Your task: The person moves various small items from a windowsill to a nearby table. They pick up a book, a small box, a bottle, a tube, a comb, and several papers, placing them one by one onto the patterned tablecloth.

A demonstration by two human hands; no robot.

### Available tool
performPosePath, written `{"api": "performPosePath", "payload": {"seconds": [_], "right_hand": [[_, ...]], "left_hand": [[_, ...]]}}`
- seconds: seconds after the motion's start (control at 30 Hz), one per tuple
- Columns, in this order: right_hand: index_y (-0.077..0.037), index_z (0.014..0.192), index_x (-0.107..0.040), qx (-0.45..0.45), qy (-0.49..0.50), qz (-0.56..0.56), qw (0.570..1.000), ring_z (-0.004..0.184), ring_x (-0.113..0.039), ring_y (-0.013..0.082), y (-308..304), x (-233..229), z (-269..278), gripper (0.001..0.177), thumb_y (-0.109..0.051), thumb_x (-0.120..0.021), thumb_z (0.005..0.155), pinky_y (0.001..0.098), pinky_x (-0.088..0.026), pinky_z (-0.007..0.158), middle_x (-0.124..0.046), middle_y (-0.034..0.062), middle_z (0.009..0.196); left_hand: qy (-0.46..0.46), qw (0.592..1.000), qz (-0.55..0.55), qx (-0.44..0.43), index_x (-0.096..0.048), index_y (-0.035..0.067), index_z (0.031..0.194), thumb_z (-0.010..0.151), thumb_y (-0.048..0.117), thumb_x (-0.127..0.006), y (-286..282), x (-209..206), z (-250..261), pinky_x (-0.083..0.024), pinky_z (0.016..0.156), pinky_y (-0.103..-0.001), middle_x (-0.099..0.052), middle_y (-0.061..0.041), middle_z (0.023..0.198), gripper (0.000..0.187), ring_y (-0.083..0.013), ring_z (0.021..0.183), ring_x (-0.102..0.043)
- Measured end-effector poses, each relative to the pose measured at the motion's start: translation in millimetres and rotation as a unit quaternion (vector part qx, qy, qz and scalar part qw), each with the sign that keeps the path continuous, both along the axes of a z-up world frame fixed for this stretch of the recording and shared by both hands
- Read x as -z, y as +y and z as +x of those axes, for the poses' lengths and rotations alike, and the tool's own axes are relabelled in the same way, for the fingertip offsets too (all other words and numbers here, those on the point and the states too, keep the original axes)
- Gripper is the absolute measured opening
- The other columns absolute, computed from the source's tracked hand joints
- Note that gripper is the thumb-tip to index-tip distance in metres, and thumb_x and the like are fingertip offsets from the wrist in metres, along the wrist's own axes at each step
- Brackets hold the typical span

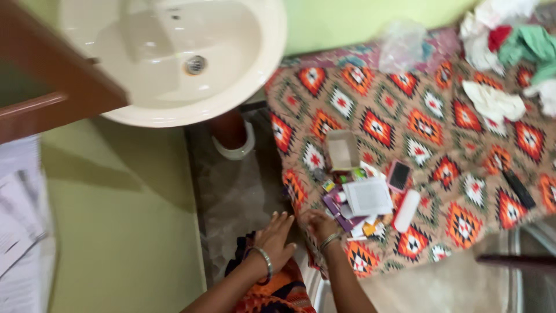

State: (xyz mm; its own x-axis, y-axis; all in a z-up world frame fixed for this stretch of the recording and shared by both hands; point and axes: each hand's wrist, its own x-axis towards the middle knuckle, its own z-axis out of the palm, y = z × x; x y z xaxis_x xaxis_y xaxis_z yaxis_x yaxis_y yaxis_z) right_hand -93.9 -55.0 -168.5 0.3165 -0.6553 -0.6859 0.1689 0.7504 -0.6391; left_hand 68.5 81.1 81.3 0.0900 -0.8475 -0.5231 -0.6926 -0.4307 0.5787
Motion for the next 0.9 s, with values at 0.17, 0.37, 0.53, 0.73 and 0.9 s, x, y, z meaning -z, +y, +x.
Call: {"api": "performPosePath", "payload": {"seconds": [0.17,0.37,0.53,0.73,0.9], "right_hand": [[-0.007,0.115,-0.071,-0.168,-0.102,0.028,0.98,0.087,-0.071,0.0179,81,-89,106,0.025,-0.008,-0.066,0.091,0.0297,-0.05,0.063,-0.076,0.0088,0.106],[-0.009,0.114,-0.072,-0.375,-0.139,-0.125,0.908,0.089,-0.069,0.0135,153,-220,242,0.026,-0.012,-0.059,0.093,0.0279,-0.055,0.071,-0.076,0.0013,0.107],[-0.008,0.116,-0.071,-0.496,-0.149,-0.219,0.827,0.093,-0.07,0.0115,208,-294,338,0.024,-0.015,-0.065,0.093,0.0281,-0.057,0.076,-0.076,0.0026,0.106],[-0.007,0.116,-0.072,-0.499,-0.1,-0.424,0.749,0.088,-0.069,0.0112,249,-318,430,0.029,-0.012,-0.073,0.088,0.0298,-0.056,0.07,-0.077,0.0042,0.102],[-0.006,0.115,-0.069,-0.427,-0.041,-0.609,0.667,0.092,-0.072,0.0155,273,-320,463,0.041,-0.005,-0.08,0.076,0.0299,-0.059,0.082,-0.071,0.0069,0.105]], "left_hand": [[-0.048,0.987,-0.077,-0.134,-0.031,0.015,0.157,0.088,0.034,-0.065,79,-21,59,-0.025,0.118,-0.055,-0.024,-0.011,0.167,0.079,-0.0303,0.158,-0.01],[-0.066,0.938,-0.167,-0.296,-0.033,0.012,0.156,0.086,0.025,-0.069,179,-77,117,-0.021,0.117,-0.056,-0.027,-0.011,0.168,0.08,-0.0299,0.157,-0.015],[-0.241,0.873,-0.249,-0.343,-0.033,0.005,0.155,0.083,0.021,-0.073,268,-134,156,-0.016,0.118,-0.058,-0.029,-0.019,0.163,0.083,-0.0385,0.153,-0.016],[-0.328,0.783,-0.291,-0.441,-0.034,0.002,0.153,0.083,0.024,-0.071,362,-134,210,-0.02,0.116,-0.054,-0.039,-0.022,0.157,0.082,-0.0401,0.152,-0.023],[-0.237,0.784,-0.245,-0.519,-0.034,0.008,0.154,0.088,0.035,-0.068,389,-108,262,-0.021,0.116,-0.056,-0.046,-0.019,0.152,0.08,-0.036,0.146,-0.033]]}}
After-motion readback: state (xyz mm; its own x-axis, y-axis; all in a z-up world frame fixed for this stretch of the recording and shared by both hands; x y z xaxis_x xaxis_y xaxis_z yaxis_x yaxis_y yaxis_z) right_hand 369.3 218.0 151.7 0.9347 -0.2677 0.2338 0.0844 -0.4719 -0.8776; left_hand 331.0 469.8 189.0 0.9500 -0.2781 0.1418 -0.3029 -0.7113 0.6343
